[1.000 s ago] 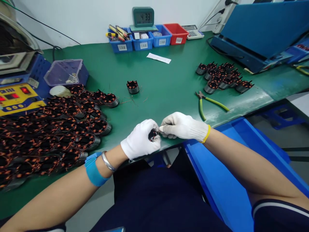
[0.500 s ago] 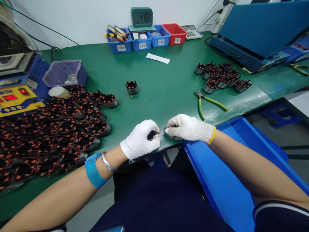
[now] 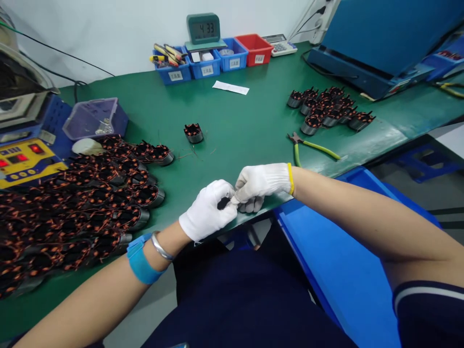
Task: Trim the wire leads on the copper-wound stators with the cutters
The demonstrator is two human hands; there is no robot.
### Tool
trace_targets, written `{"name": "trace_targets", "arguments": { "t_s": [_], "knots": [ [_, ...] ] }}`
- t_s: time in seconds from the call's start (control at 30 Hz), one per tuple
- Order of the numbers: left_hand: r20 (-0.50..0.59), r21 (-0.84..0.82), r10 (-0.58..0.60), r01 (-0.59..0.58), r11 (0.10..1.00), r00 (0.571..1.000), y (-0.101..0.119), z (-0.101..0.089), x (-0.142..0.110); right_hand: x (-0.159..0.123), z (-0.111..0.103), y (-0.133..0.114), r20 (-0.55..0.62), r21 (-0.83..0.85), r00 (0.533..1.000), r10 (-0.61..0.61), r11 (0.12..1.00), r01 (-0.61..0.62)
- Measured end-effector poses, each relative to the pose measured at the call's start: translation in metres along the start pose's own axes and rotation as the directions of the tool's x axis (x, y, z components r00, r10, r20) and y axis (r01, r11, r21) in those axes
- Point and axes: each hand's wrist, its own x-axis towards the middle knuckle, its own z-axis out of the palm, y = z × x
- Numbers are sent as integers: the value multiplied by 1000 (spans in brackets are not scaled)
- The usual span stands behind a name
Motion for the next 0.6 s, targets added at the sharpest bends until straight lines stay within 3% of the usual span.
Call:
{"name": "trace_targets", "arguments": {
  "t_s": [0.2,0.33,0.4,0.47,0.53,0.6],
  "knots": [
    [-36,65,17,-15,998,999,-1,1,-1,-4,9,10,-55,137,998,-45,989,52],
    [-100,34,-43,47,998,994,3,2,-4,-6,14,8,-89,135,995,-50,989,61],
    [-61,-9,-86,86,996,994,6,0,-4,-6,18,9,-147,115,987,-72,989,90],
    [29,-83,-125,127,988,992,7,-4,-5,-7,23,13,-227,91,966,-124,985,148],
    [107,-259,-171,193,946,980,5,-10,-4,-8,28,20,-302,77,935,-188,972,220],
    [114,-498,-260,282,820,959,1,-17,-3,-12,33,28,-360,89,901,-244,952,293]
  ]
}}
